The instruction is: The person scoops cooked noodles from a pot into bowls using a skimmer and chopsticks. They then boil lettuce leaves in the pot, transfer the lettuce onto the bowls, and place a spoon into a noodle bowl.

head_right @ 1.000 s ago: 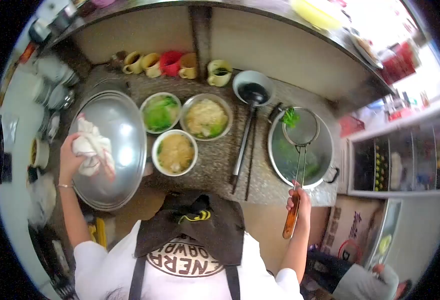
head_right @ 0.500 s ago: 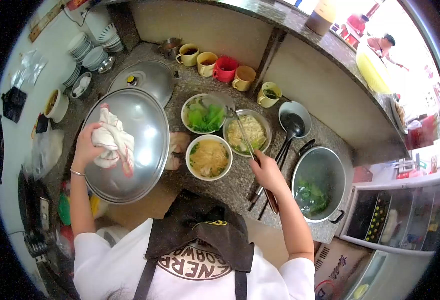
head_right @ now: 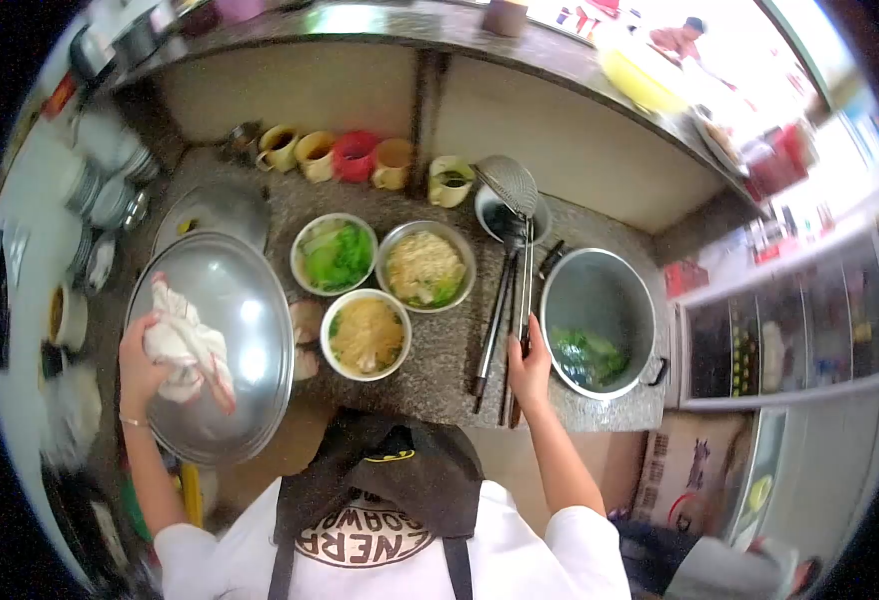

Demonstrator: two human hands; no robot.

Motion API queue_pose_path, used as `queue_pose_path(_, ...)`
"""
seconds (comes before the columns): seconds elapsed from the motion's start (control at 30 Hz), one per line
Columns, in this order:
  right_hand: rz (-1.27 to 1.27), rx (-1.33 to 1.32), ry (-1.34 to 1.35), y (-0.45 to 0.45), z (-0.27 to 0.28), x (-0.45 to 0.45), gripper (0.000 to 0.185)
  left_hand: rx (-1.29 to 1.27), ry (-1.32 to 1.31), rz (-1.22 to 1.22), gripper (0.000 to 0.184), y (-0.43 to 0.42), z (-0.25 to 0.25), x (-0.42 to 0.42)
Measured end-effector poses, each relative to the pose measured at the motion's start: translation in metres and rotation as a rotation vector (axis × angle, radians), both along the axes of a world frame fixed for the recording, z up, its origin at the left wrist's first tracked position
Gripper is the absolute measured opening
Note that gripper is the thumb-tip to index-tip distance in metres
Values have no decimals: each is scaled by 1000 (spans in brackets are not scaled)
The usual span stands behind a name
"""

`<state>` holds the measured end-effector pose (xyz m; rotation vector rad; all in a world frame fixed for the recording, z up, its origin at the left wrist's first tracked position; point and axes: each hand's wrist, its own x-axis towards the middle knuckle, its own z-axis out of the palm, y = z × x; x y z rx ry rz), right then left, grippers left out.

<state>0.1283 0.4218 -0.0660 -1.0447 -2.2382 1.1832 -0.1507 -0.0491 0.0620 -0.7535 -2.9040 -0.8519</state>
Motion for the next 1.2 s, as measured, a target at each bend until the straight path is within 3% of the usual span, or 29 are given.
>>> queue_pose_path(0.07, -34, 475, 86, 21, -39, 1, 48, -24, -27, -47, 55, 18, 14, -2)
queue_pose_path(0.1, -115, 221, -70, 20, -32, -3, 51, -47, -54, -49, 55, 28, 20, -1)
queue_pose_path(0.17, -138, 150, -125, 29, -51, -10, 49, -30, 3, -164, 54, 52, 36, 7)
queue_pose_path(0.2, -140, 391, -51, 37, -83, -11, 49, -21, 42, -205, 54, 69, 47, 12)
queue_pose_path(0.3, -79, 324, -102, 35, -96, -15, 57, 20, 32, -312, 52, 128, 77, 45)
queue_pose_path(0.43, -125, 253, -73, 24, -135, 1, 46, 56, 44, -563, 53, 246, 49, 49)
queue_pose_path(0.47, -74, 282, 109, -11, -71, 40, 42, -11, 154, -612, 45, 241, 138, 117)
queue_pose_path(0.5, -52, 315, 166, -19, -70, 57, 38, -29, 114, -652, 45, 272, 126, 101)
queue_pose_path(0.57, 21, 2, 142, -37, -31, 123, 31, -186, 187, -749, 53, 324, 101, 112)
queue_pose_path(0.63, 63, -106, 76, -45, -32, 198, 20, -150, 216, -858, 52, 391, 89, 158)
queue_pose_path(0.73, -177, -199, 0, -44, -98, 301, 19, -122, 191, -1050, 46, 489, 73, 226)
queue_pose_path(0.77, -328, -265, -36, -35, -122, 325, 17, -247, 179, -1167, 40, 518, 68, 241)
queue_pose_path(0.83, -517, -148, -127, -5, -175, 363, 20, -593, 142, -1421, 29, 579, 48, 266)
queue_pose_path(0.87, -601, -230, -165, 12, -204, 374, 24, -378, 136, -1301, 37, 605, 26, 289)
queue_pose_path(0.93, -718, -267, -227, 40, -262, 382, 35, -248, 110, -1134, 53, 649, -24, 307)
queue_pose_path(1.07, -732, -428, -246, 93, -352, 359, 44, -239, 144, -1184, 52, 704, -70, 326)
queue_pose_path(1.13, -708, -622, 306, 107, -382, 336, 55, -250, 156, -1186, 52, 718, -85, 328)
queue_pose_path(1.2, -674, -632, 341, 112, -395, 316, 55, -255, 169, -1179, 51, 722, -92, 329)
